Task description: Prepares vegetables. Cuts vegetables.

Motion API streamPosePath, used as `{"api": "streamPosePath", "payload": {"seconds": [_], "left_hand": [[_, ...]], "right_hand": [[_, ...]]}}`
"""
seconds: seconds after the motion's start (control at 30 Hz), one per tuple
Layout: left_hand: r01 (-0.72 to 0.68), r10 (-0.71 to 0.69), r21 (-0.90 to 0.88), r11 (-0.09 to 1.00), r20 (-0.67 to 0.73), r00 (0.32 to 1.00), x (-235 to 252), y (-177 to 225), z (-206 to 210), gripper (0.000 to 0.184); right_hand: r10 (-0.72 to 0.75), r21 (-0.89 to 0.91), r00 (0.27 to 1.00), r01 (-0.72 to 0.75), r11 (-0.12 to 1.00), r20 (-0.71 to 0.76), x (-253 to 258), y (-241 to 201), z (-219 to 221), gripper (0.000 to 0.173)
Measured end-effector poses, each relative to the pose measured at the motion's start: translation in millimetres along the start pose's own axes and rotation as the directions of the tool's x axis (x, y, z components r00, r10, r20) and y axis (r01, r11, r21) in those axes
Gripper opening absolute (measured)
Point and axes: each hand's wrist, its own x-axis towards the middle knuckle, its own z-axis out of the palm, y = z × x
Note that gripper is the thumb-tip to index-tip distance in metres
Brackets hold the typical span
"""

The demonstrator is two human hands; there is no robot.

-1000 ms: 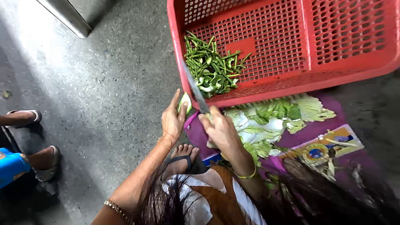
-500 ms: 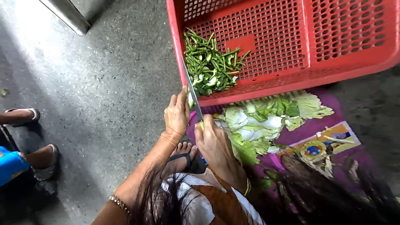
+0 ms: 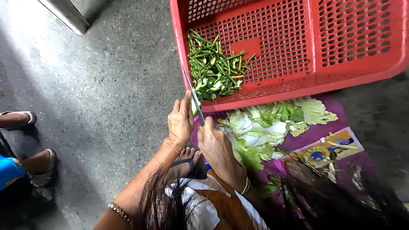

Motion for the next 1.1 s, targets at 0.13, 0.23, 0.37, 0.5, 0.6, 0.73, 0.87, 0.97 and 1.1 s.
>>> {"api": "streamPosePath", "payload": {"seconds": [0.13,0.23,0.37,0.5,0.6,0.73,0.87,0.97,1.1], "left_hand": [[0.026,-0.026,-0.008,1.0,0.019,0.999,0.9,1.7,-2.5,0.039],[0.014,-0.014,-0.013,1.0,0.012,1.0,-2.2,2.9,-0.3,0.04],[0.134,-0.115,-0.125,0.983,0.149,0.982,-3.6,5.8,-13.1,0.048],[0.149,-0.132,-0.207,0.967,0.097,0.987,-0.4,5.7,-25.6,0.051],[0.128,-0.116,-0.174,0.976,0.074,0.99,4.9,7.9,-24.5,0.053],[0.119,-0.114,-0.106,0.987,0.054,0.992,7.2,10.0,-18.0,0.039],[0.044,-0.043,-0.045,0.998,0.017,0.999,5.2,6.7,-13.3,0.044],[0.021,-0.021,-0.031,0.999,0.016,1.0,5.5,7.6,-10.0,0.049],[0.033,-0.032,-0.067,0.997,0.019,0.999,5.5,5.4,-2.8,0.047]], "right_hand": [[0.042,-0.002,0.996,-0.042,0.999,0.083,14.5,-3.6,2.5,0.031],[0.084,0.023,0.982,-0.089,0.996,0.171,23.9,-5.5,-2.9,0.034],[0.057,0.165,0.969,-0.098,0.981,0.241,26.6,10.7,-11.2,0.03],[0.145,0.31,0.984,-0.17,0.935,0.103,15.1,29.5,-16.5,0.038],[0.152,0.3,0.988,-0.141,0.944,-0.015,3.3,21.7,-18.5,0.038],[0.019,0.113,0.994,-0.007,0.994,-0.104,-8.4,2.4,-17.5,0.032],[-0.011,0.062,0.997,0.015,0.998,-0.074,-13.1,-4.2,-14.7,0.031],[-0.019,0.046,0.995,0.024,0.999,-0.102,-12.3,-4.7,-13.9,0.031],[-0.021,0.039,0.996,0.025,0.999,-0.081,-10.3,-2.5,-10.5,0.03]]}}
